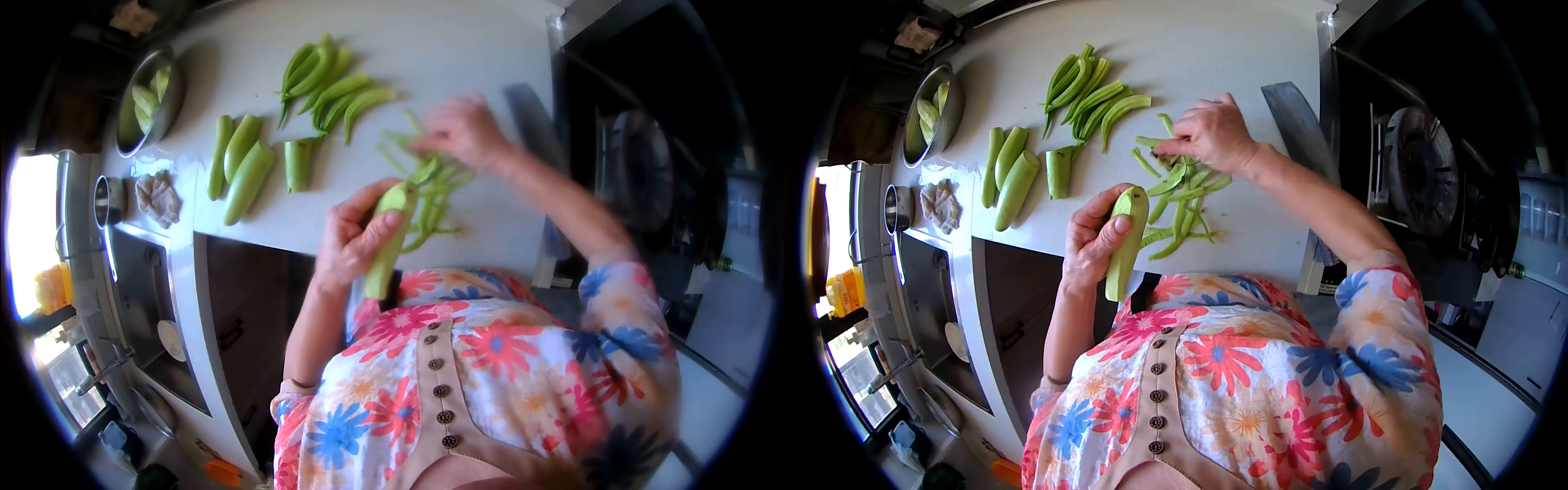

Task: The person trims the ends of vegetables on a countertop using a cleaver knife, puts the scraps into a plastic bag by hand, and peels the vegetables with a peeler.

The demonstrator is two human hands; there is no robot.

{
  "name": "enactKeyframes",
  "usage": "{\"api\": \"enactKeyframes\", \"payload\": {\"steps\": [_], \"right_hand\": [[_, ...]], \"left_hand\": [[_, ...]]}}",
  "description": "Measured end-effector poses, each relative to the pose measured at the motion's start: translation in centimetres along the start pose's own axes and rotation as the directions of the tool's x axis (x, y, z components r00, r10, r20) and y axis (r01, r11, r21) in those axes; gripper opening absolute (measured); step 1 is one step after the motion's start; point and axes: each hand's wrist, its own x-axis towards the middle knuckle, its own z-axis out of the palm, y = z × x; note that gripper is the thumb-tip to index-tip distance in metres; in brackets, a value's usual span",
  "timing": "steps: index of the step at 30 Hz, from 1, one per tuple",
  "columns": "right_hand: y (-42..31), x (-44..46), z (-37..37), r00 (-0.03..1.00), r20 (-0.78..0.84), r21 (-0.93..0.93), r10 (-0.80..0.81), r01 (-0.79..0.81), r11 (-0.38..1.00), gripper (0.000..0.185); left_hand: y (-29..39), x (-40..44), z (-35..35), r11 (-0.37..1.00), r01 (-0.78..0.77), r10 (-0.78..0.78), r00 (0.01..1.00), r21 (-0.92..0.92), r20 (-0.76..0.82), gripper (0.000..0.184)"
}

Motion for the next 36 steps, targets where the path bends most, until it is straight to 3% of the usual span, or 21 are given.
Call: {"api": "enactKeyframes", "payload": {"steps": [2, 5, 7, 9, 10, 13, 15, 17, 20, 23, 24, 27, 29, 31, 34, 36], "right_hand": [[0.8, -0.2, 0.3, 0.996, 0.026, 0.048, 0.079, -0.081, 0.996, 0.045], [-1.9, 0.7, -1.4, 1.000, 0.005, 0.137, 0.026, -0.026, 0.990, 0.044], [-3.2, 0.7, -1.3, 0.996, -0.025, 0.081, -0.082, 0.084, 0.993, 0.043], [-3.5, 0.7, -1.1, 0.990, -0.022, -0.024, -0.141, 0.141, 0.990, 0.043], [-2.4, 0.7, -0.5, 0.997, -0.052, 0.103, -0.063, 0.068, 0.992, 0.045], [0.1, -0.8, 0.0, 0.998, 0.051, -0.121, -0.047, 0.053, 0.991, 0.045], [0.2, -1.1, 0.0, 0.996, 0.083, -0.102, 0.024, -0.016, 0.995, 0.041], [0.3, -1.4, -0.1, 0.991, 0.097, -0.131, 0.092, -0.079, 0.988, 0.039], [0.8, -3.9, 0.3, 0.866, 0.348, -0.152, 0.358, -0.325, 0.933, 0.031], [-1.3, -5.5, -1.5, 0.774, 0.482, -0.242, 0.411, -0.334, 0.911, 0.025], [-1.8, -5.9, -2.3, 0.750, 0.502, -0.269, 0.430, -0.338, 0.902, 0.029], [-1.0, -8.8, -4.5, 0.942, 0.117, -0.186, 0.315, -0.291, 0.938, 0.034], [-0.4, -12.0, -7.3, 0.744, 0.169, -0.203, 0.647, -0.616, 0.761, 0.047], [-0.8, -15.6, -9.0, 0.472, 0.251, -0.511, 0.845, -0.677, 0.530, 0.063], [-2.4, -16.7, -8.6, 0.181, 0.253, -0.579, 0.950, -0.758, 0.299, 0.073], [-2.3, -16.4, -7.8, 0.254, 0.191, -0.523, 0.948, -0.791, 0.317, 0.068]], "left_hand": [[-0.7, 0.6, -0.4, 0.999, 0.039, -0.040, 0.997, -0.014, -0.066, 0.037], [-1.3, 1.0, -0.9, 0.996, 0.083, -0.084, 0.995, -0.011, -0.057, 0.043], [-1.3, 1.3, -0.6, 0.997, 0.071, -0.072, 0.996, -0.020, -0.059, 0.044], [-1.2, 1.1, -0.8, 0.983, 0.101, -0.093, 0.994, 0.151, -0.059, 0.045], [-1.2, 0.9, -0.8, 0.965, 0.115, -0.104, 0.993, 0.234, -0.061, 0.045], [-0.3, 0.4, -0.1, 0.999, -0.044, 0.045, 0.996, 0.015, -0.078, 0.040], [-1.1, 1.0, -1.4, 0.996, 0.092, -0.092, 0.992, -0.009, -0.088, 0.045], [-1.8, 1.0, -1.2, 0.983, 0.066, -0.087, 0.989, -0.172, -0.118, 0.043], [-2.6, 1.5, -1.8, 0.940, 0.075, -0.136, 0.977, -0.333, -0.164, 0.037], [-3.2, 1.7, -2.8, 0.924, 0.140, -0.215, 0.959, -0.355, -0.183, 0.034], [-3.4, 1.9, -3.2, 0.911, 0.149, -0.208, 0.971, -0.384, -0.117, 0.032], [-3.3, 2.0, -3.2, 0.867, 0.236, -0.307, 0.947, -0.439, -0.096, 0.034], [-3.1, 2.1, -3.6, 0.869, 0.250, -0.308, 0.949, -0.428, -0.072, 0.034], [-3.0, 2.6, -3.9, 0.886, 0.268, -0.301, 0.953, -0.379, -0.030, 0.034], [-3.1, 3.1, -3.8, 0.913, 0.286, -0.286, 0.957, -0.291, 0.042, 0.035], [-3.0, 3.4, -3.5, 0.926, 0.283, -0.272, 0.959, -0.251, 0.077, 0.036]]}}
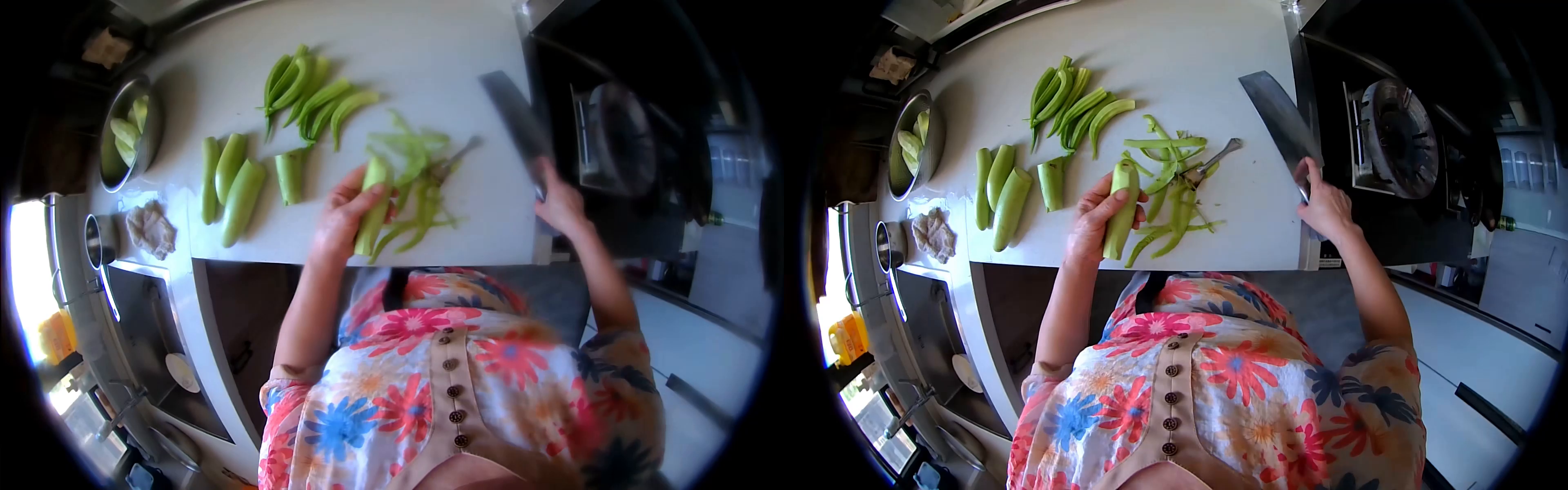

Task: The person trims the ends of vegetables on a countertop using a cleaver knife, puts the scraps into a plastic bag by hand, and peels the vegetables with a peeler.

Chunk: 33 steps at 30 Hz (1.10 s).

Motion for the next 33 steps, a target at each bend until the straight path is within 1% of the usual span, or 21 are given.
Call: {"api": "enactKeyframes", "payload": {"steps": [1, 3, 4, 5, 6, 9, 10, 12, 15, 17, 18, 20, 21, 22, 24, 26, 27, 28, 31, 32, 33], "right_hand": [[-0.4, 0.3, 0.3, 0.999, -0.035, 0.052, 0.013, -0.011, 0.999, 0.066], [-0.3, 0.8, 1.3, 0.960, -0.277, 0.298, 0.047, 0.039, 0.954, 0.063], [-0.2, 0.5, 0.9, 0.963, -0.247, 0.397, 0.106, 0.001, 0.918, 0.058], [-0.7, -0.7, 1.1, 0.949, -0.292, 0.484, 0.116, 0.042, 0.874, 0.054], [-1.8, -2.0, 1.5, 0.916, -0.400, 0.495, 0.031, 0.188, 0.849, 0.051], [-7.2, -6.3, 0.9, 0.895, -0.434, 0.670, -0.106, 0.399, 0.626, 0.035], [-9.4, -7.7, -0.4, 0.891, -0.402, 0.647, -0.211, 0.440, 0.622, 0.038], [-11.8, -8.4, 0.0, 0.746, -0.522, 0.519, -0.413, 0.662, 0.541, 0.054], [-13.8, -8.3, 0.5, 0.595, -0.574, 0.273, -0.562, 0.787, 0.553, 0.056], [-14.0, -8.4, 0.9, 0.617, -0.551, 0.273, -0.562, 0.769, 0.577, 0.057], [-14.0, -8.3, 1.1, 0.626, -0.537, 0.271, -0.566, 0.763, 0.587, 0.057], [-14.0, -7.8, 1.8, 0.618, -0.553, 0.254, -0.560, 0.764, 0.592, 0.054], [-13.8, -7.4, 2.1, 0.612, -0.560, 0.245, -0.559, 0.767, 0.593, 0.053], [-13.6, -7.1, 2.3, 0.640, -0.534, 0.309, -0.552, 0.756, 0.578, 0.049], [-13.2, -6.6, 2.3, 0.695, -0.479, 0.438, -0.537, 0.719, 0.540, 0.043], [-12.6, -6.4, 1.3, 0.832, -0.295, 0.585, -0.470, 0.546, 0.599, 0.037], [-12.4, -6.4, 0.8, 0.879, -0.189, 0.639, -0.437, 0.448, 0.625, 0.034], [-12.3, -6.4, 0.8, 0.893, -0.171, 0.670, -0.417, 0.416, 0.615, 0.033], [-12.4, -6.7, 0.7, 0.867, -0.269, 0.699, -0.419, 0.475, 0.535, 0.034], [-12.3, -7.0, 0.0, 0.873, -0.227, 0.689, -0.431, 0.457, 0.563, 0.037], [-12.2, -6.8, 0.4, 0.857, -0.280, 0.693, -0.434, 0.493, 0.526, 0.038]], "left_hand": [[0.1, -0.1, 0.0, 1.000, 0.006, -0.006, 1.000, 0.003, 0.028, 0.036], [0.3, -0.2, 0.1, 1.000, 0.027, -0.028, 0.996, 0.009, 0.089, 0.036], [0.4, -0.2, -0.2, 0.999, 0.039, -0.040, 0.993, 0.008, 0.112, 0.037], [0.2, -0.2, -0.3, 0.999, 0.042, -0.043, 0.992, 0.013, 0.119, 0.037], [0.1, -0.1, -0.5, 0.999, 0.043, -0.045, 0.991, 0.017, 0.125, 0.037], [0.0, 0.1, -0.6, 0.992, 0.093, -0.103, 0.987, 0.085, 0.124, 0.038], [0.0, 0.1, -0.7, 0.986, 0.117, -0.132, 0.984, 0.122, 0.121, 0.038], [-4.2, 1.0, -3.8, 0.965, -0.130, 0.116, 0.990, 0.226, 0.075, 0.031], [-4.6, -0.4, -4.7, 0.972, -0.162, 0.160, 0.987, 0.170, 0.026, 0.027], [-4.4, -0.9, -4.4, 0.976, -0.164, 0.163, 0.986, 0.143, 0.021, 0.027], [-4.0, -1.0, -3.9, 0.979, -0.104, 0.104, 0.995, 0.174, 0.014, 0.026], [-3.7, -0.8, -3.9, 0.941, -0.097, 0.097, 0.995, 0.324, 0.018, 0.024], [-3.2, -1.0, -3.5, 0.939, -0.072, 0.071, 0.997, 0.335, 0.016, 0.024], [-2.5, -1.2, -3.0, 0.937, -0.047, 0.045, 0.999, 0.347, 0.014, 0.024], [-0.5, -2.3, -1.4, 0.966, 0.052, -0.058, 0.998, 0.252, 0.014, 0.026], [0.0, -3.1, -0.5, 0.965, -0.059, 0.053, 0.998, 0.255, 0.032, 0.039], [0.0, -3.4, -0.4, 0.962, -0.116, 0.109, 0.993, 0.249, 0.041, 0.046], [-0.1, -3.0, -0.8, 0.970, -0.130, 0.120, 0.991, 0.208, 0.057, 0.050], [-0.3, -2.2, -1.1, 0.991, -0.069, 0.067, 0.997, 0.115, 0.023, 0.049], [-0.3, -2.1, -0.9, 0.995, -0.049, 0.047, 0.999, 0.087, 0.020, 0.050], [-0.3, -1.9, -0.7, 0.997, -0.015, 0.016, 1.000, 0.072, -0.008, 0.048]]}}
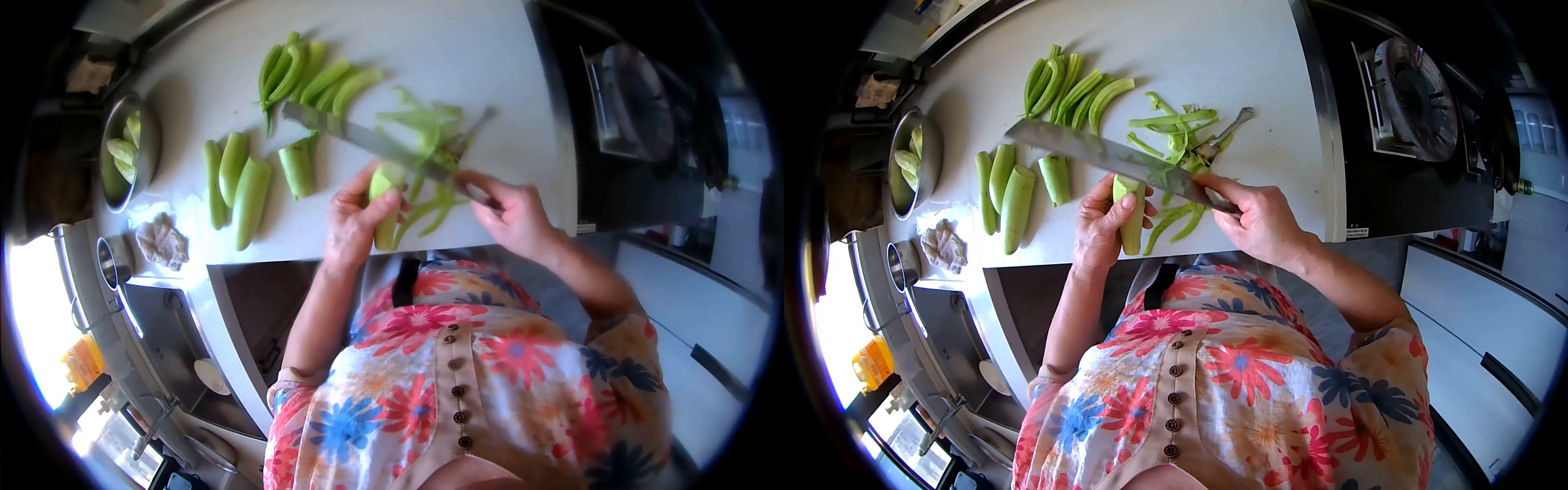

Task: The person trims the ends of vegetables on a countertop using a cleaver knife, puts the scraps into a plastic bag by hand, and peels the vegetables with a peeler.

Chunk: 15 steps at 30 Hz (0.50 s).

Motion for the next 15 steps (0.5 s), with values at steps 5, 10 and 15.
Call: {"api": "enactKeyframes", "payload": {"steps": [5, 10, 15], "right_hand": [[2.7, 0.8, -1.1, 0.984, -0.178, 0.013, 0.027, -0.025, 1.000, 0.042], [9.6, 4.1, -5.6, 0.880, -0.475, -0.221, 0.033, -0.155, 0.963, 0.040], [13.3, 7.6, -8.2, 0.880, -0.471, -0.530, 0.056, -0.333, 0.780, 0.041]], "left_hand": [[0.0, 1.5, -1.1, 0.778, -0.089, 0.231, 0.961, 0.622, -0.151, 0.049], [1.9, 2.2, -1.8, 0.026, -0.016, 0.468, 0.884, 1.000, 0.002, 0.046], [2.2, 1.7, -2.6, -0.080, -0.075, 0.567, 0.817, 0.994, 0.107, 0.045]]}}
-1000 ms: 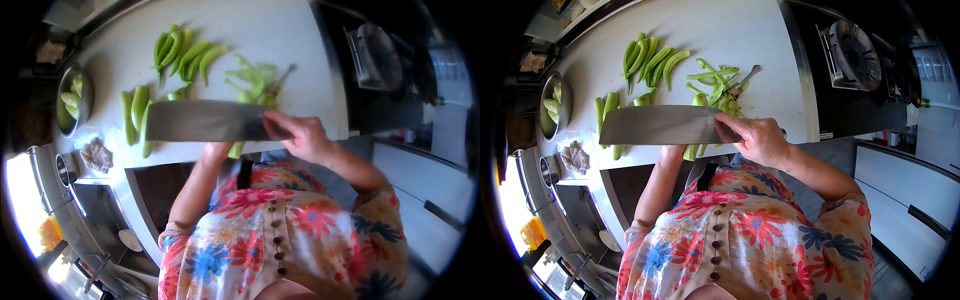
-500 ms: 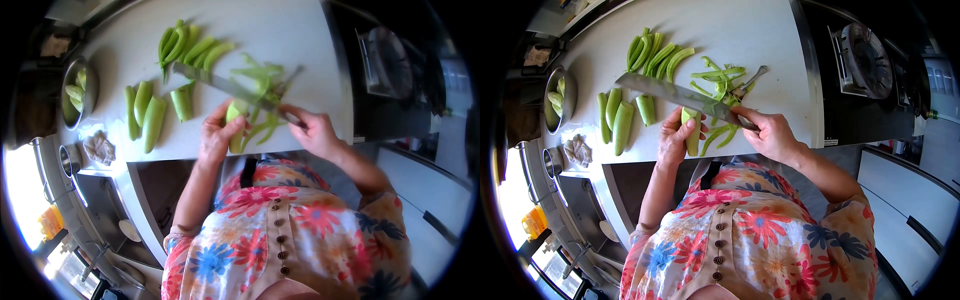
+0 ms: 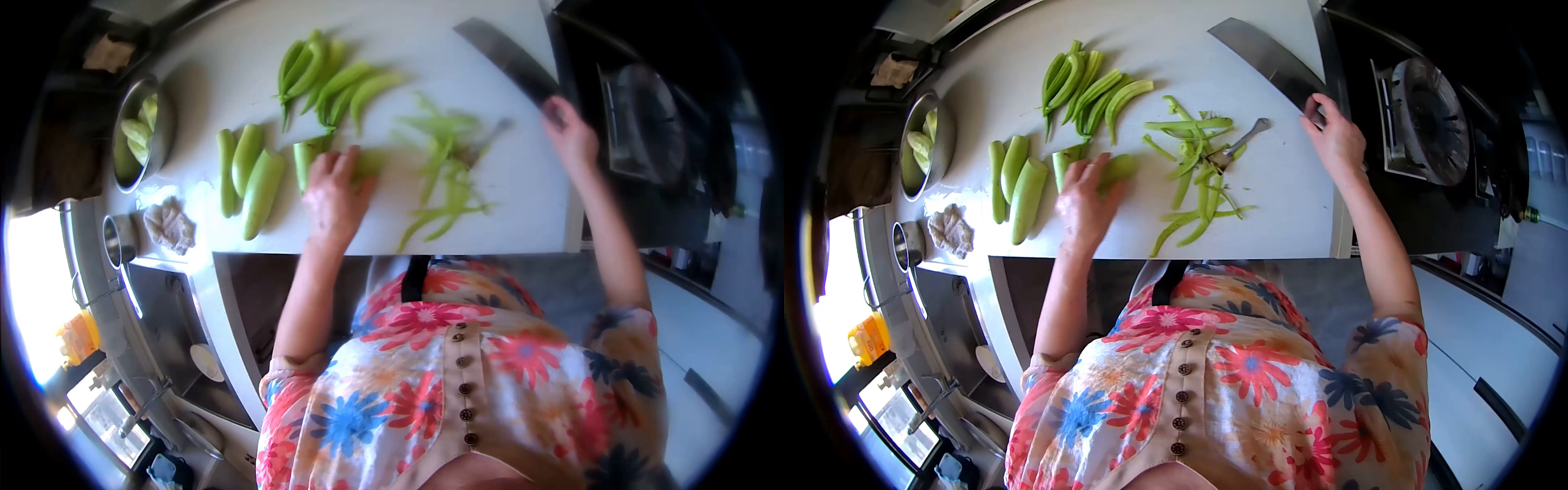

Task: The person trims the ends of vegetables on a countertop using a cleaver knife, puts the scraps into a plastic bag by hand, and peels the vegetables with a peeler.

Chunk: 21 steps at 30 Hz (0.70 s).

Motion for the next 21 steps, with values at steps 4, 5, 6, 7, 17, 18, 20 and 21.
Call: {"api": "enactKeyframes", "payload": {"steps": [4, 5, 6, 7, 17, 18, 20, 21], "right_hand": [[0.0, 0.7, 0.3, 1.000, 0.027, -0.014, -0.009, 0.010, 1.000, 0.041], [0.0, 0.8, 0.5, 0.999, 0.010, 0.000, -0.031, 0.031, 1.000, 0.040], [-0.3, 0.8, 0.3, 0.999, 0.030, -0.035, -0.018, 0.019, 0.999, 0.040], [-0.7, 0.8, -0.1, 0.999, 0.027, -0.062, -0.047, 0.048, 0.997, 0.039], [-4.6, -0.3, 0.1, 0.812, 0.022, 0.115, -0.583, 0.577, 0.809, 0.018], [-6.0, -0.9, 0.4, 0.737, 0.112, 0.154, -0.667, 0.650, 0.744, 0.020], [-8.2, -2.0, 1.4, 0.748, 0.187, 0.101, -0.636, 0.630, 0.770, 0.022], [-8.7, -2.4, 1.7, 0.750, 0.226, 0.077, -0.622, 0.623, 0.779, 0.022]], "left_hand": [[-1.6, 1.5, -1.9, 0.985, 0.129, -0.107, 0.978, 0.111, -0.180, 0.040], [-2.2, 2.0, -2.3, 0.971, 0.160, -0.122, 0.971, 0.177, -0.208, 0.042], [-3.0, 2.2, -2.2, 0.962, 0.164, -0.124, 0.975, 0.218, -0.182, 0.044], [-3.8, 2.4, -2.0, 0.952, 0.166, -0.129, 0.979, 0.258, -0.156, 0.047], [-4.2, 4.3, -3.2, 0.932, 0.363, -0.362, 0.931, 0.012, -0.040, 0.058], [-4.2, 4.1, -3.6, 0.932, 0.339, -0.354, 0.929, -0.130, -0.110, 0.057], [-3.1, 3.8, -5.1, 0.837, 0.376, -0.433, 0.899, -0.398, -0.061, 0.056], [-3.4, 3.6, -5.4, 0.767, 0.359, -0.443, 0.896, -0.532, -0.033, 0.054]]}}
